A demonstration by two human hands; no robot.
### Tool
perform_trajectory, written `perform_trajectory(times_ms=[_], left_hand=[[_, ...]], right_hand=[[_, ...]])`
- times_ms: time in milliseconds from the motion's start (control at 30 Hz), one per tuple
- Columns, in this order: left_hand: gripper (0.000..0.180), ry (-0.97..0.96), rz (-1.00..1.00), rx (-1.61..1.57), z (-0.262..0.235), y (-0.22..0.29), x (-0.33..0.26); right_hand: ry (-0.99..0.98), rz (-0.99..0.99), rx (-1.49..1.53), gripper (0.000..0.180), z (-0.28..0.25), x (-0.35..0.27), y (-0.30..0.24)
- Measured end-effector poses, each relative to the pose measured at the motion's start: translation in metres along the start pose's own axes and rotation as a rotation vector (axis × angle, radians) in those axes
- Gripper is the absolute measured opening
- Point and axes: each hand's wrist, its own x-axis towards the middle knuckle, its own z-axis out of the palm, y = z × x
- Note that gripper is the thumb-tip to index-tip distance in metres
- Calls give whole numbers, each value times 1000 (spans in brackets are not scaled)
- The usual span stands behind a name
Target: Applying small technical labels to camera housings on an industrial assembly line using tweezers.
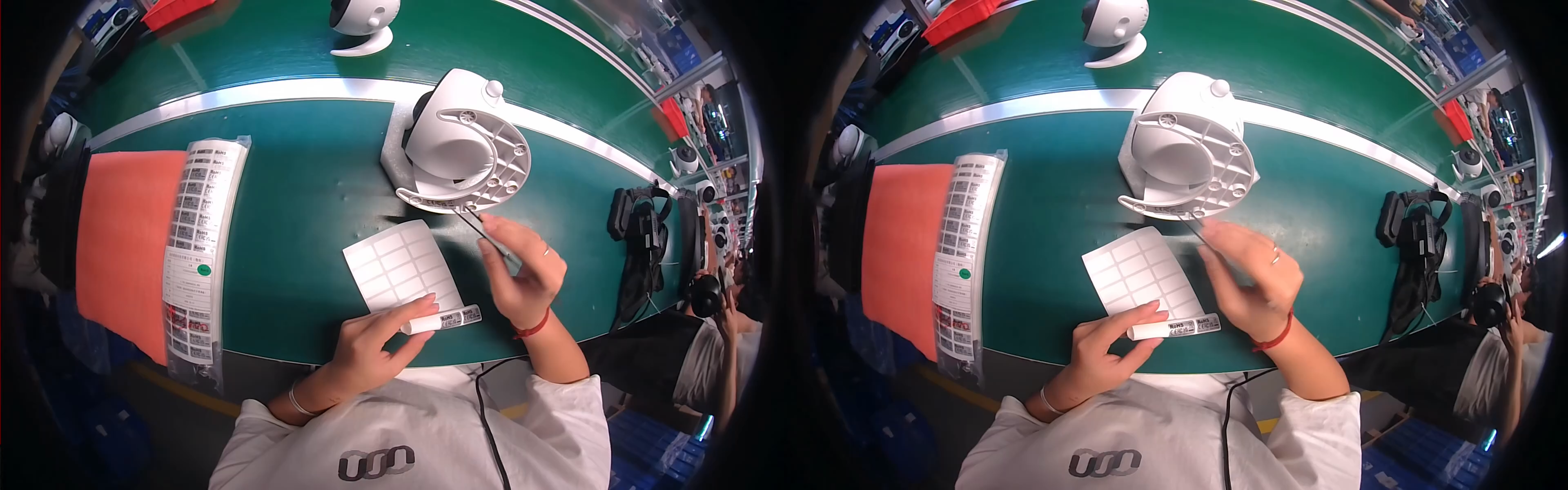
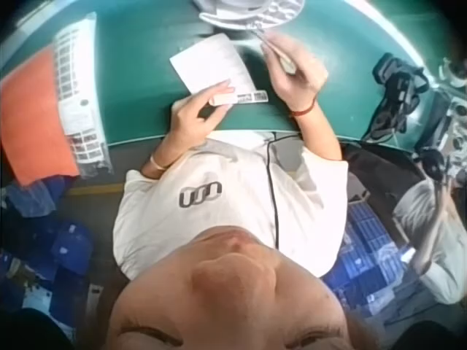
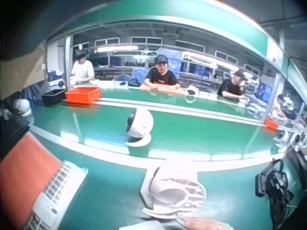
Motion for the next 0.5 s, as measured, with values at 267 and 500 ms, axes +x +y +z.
perform_trajectory(times_ms=[267,500], left_hand=[[44,22,26,-14,-1,-3,-2],[41,-8,12,-6,-3,-1,-4]], right_hand=[[-129,-157,-164,32,24,6,-9],[13,390,439,17,-14,17,-26]])
